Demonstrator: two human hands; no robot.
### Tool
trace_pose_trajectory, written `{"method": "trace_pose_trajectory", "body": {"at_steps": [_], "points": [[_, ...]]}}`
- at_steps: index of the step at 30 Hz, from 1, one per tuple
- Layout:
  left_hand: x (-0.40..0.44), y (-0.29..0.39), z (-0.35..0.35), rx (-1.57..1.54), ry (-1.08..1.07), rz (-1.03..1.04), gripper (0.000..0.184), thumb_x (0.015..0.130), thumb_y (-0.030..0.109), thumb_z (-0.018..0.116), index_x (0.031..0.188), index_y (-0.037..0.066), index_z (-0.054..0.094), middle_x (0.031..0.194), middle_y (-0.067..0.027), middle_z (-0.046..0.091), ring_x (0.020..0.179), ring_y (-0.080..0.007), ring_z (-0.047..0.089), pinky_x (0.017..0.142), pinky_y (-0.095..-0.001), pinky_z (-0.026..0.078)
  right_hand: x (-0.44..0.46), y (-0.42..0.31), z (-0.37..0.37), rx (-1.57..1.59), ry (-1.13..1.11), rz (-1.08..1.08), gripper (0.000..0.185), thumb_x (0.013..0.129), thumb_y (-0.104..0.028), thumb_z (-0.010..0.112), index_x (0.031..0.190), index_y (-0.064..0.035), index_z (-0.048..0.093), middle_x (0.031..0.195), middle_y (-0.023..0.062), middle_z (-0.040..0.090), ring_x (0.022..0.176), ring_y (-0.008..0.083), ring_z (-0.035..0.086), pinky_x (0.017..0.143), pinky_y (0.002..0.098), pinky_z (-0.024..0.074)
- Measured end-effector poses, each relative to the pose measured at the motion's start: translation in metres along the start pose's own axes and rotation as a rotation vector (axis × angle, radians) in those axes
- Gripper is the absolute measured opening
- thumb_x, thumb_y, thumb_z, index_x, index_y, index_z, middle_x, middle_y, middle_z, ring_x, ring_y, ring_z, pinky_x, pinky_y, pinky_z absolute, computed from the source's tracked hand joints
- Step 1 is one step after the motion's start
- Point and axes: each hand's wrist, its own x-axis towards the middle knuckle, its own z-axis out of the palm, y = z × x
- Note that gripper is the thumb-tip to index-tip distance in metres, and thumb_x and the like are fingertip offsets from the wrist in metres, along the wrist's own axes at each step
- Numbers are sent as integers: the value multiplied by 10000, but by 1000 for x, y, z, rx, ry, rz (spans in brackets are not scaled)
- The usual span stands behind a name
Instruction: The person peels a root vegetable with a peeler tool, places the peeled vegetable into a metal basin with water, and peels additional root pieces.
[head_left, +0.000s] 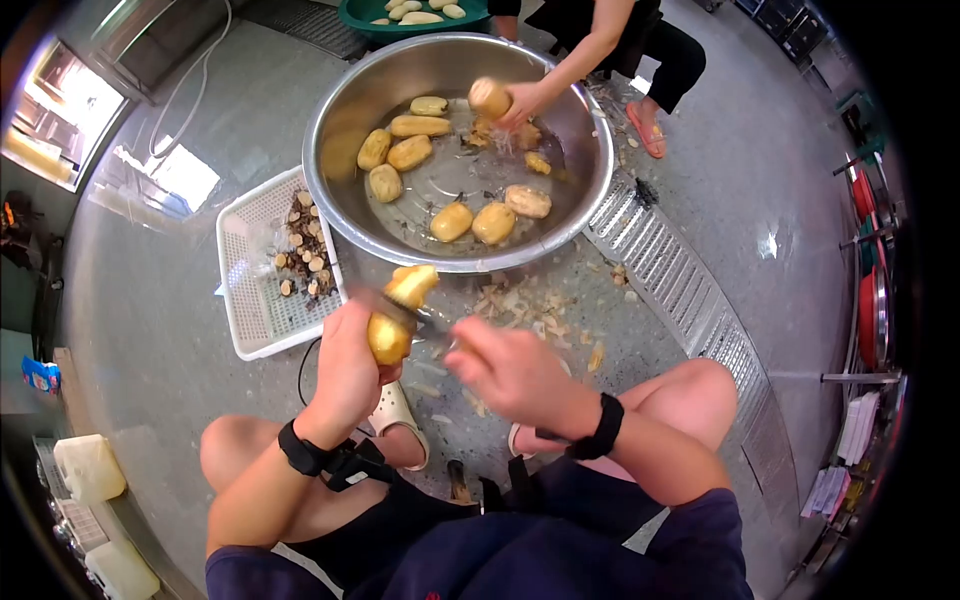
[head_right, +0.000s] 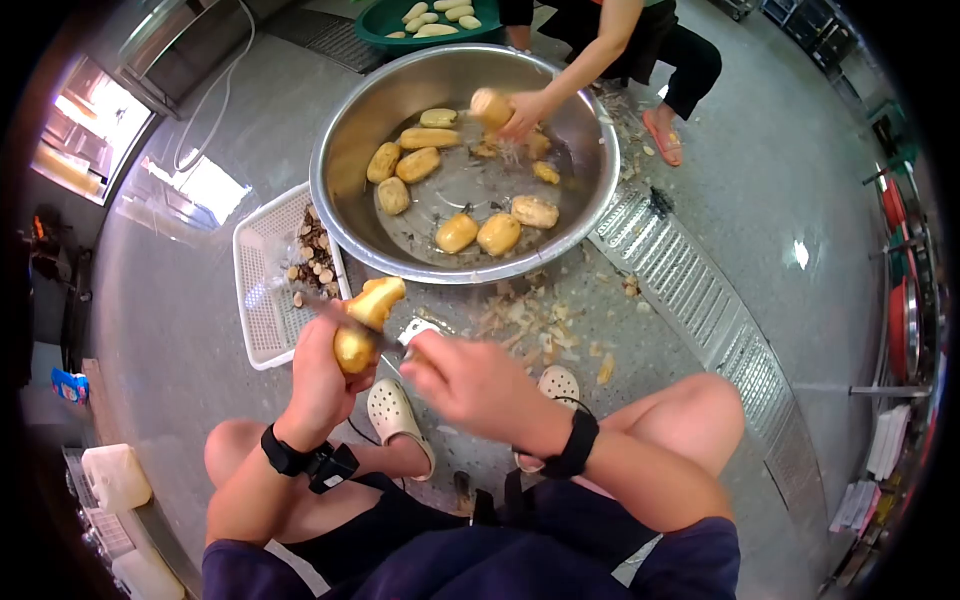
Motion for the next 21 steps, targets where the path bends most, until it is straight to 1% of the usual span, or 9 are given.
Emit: {"method": "trace_pose_trajectory", "body": {"at_steps": [2,3,7,11,14,15,18,19,21], "points": [[-4,4,13,16,105,-20,414,1106,383,417,1143,28,628,801,-57,626,549,-109,528,432,-246,379,-3,7,1,16,-70,141,254,1036,-287,573,1038,-33,584,746,210,642,724,430,662,634,498,499],[2,-6,-3,3,-28,5,408,1108,382,418,1123,32,627,810,-55,627,554,-105,530,433,-247,381,0,20,-2,-5,-44,223,250,1036,-288,573,1038,-38,581,756,208,644,731,429,663,639,496,500],[-1,4,6,76,-9,33,409,1101,404,430,1126,33,600,782,-81,609,511,-137,501,418,-258,333,15,37,-30,-38,94,348,233,1029,-279,578,1027,-46,579,789,208,642,752,428,662,649,496,498],[-4,4,10,26,64,-7,403,1106,393,425,1104,36,612,810,-64,622,540,-119,517,429,-254,363,-2,-1,-1,29,-81,64,218,1037,-252,560,1030,-37,600,804,209,647,757,418,669,648,504,502],[1,-6,-3,-4,-34,-30,392,1107,382,429,1070,42,619,812,-56,631,552,-120,532,429,-263,376,2,35,-7,-97,17,121,225,1036,-259,564,1043,-36,591,786,206,645,737,417,664,648,511,495],[0,-3,0,0,-16,-39,393,1106,384,428,1061,43,619,804,-56,631,550,-122,534,427,-266,376,14,43,-19,-77,79,262,241,1028,-271,568,1055,-33,584,759,211,634,713,426,652,646,519,492],[3,2,4,22,17,-46,419,1104,399,421,1072,31,617,775,-82,623,518,-132,511,413,-260,336,7,17,-13,2,70,212,242,1032,-270,558,1033,-29,572,737,218,628,698,437,647,630,528,486],[1,0,4,25,38,-54,431,1103,406,417,1082,24,615,764,-96,619,503,-137,498,406,-256,316,0,10,-2,4,19,100,247,1035,-273,547,1031,-27,565,731,228,626,690,444,643,616,539,480],[1,-3,7,37,54,-40,434,1102,404,415,1082,20,616,763,-97,618,503,-136,498,405,-254,315,-4,29,4,-35,25,143,247,1039,-276,540,1048,-30,566,733,232,625,687,446,641,611,543,475]]}}
